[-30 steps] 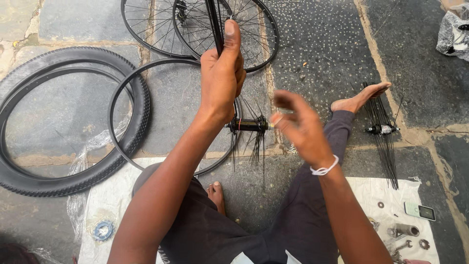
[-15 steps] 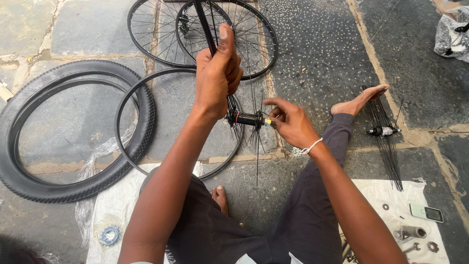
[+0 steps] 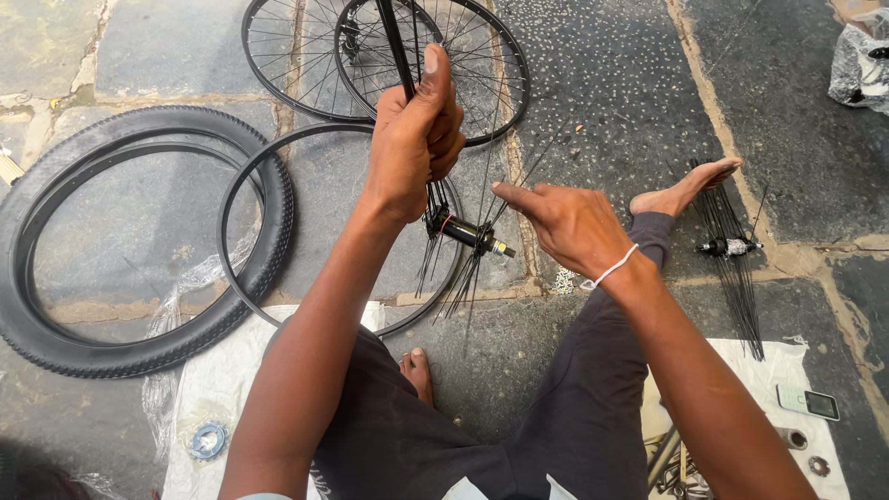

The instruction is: The person inserts metal spokes into the hub of a bicycle wheel and threads them through the holes in the rim. The person also handles a rubber bicycle tire and a rim, moving them around on the ground.

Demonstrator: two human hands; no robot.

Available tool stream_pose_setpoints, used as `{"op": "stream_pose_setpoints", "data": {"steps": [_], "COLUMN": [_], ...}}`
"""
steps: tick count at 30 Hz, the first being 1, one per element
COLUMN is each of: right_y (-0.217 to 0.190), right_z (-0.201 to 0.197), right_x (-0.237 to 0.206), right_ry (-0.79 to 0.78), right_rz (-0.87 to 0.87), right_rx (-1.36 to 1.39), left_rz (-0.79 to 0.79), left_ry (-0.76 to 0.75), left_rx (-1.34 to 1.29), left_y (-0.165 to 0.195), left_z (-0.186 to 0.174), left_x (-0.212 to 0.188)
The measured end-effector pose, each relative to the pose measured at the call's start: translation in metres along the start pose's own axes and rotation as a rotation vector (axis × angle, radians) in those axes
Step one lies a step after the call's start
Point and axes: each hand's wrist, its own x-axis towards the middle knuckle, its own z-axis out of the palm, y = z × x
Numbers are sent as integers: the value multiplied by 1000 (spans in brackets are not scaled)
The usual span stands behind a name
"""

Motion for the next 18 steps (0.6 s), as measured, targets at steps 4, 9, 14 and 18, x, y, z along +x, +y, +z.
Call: {"op": "stream_pose_setpoints", "data": {"steps": [4,9,14,18], "right_y": [-9,-48,-70,-31], "right_z": [-10,-5,18,25], "right_x": [5,-25,-53,-38], "right_ry": [165,297,357,548], "right_rz": [-46,-31,-171,329], "right_rx": [168,897,643,623], "left_rz": [-14,63,137,164], "left_ry": [20,151,122,15], "left_rx": [5,27,-84,-101], "left_y": [-4,-13,-11,-3], "left_z": [1,1,-5,-7], "left_x": [0,4,5,0]}}
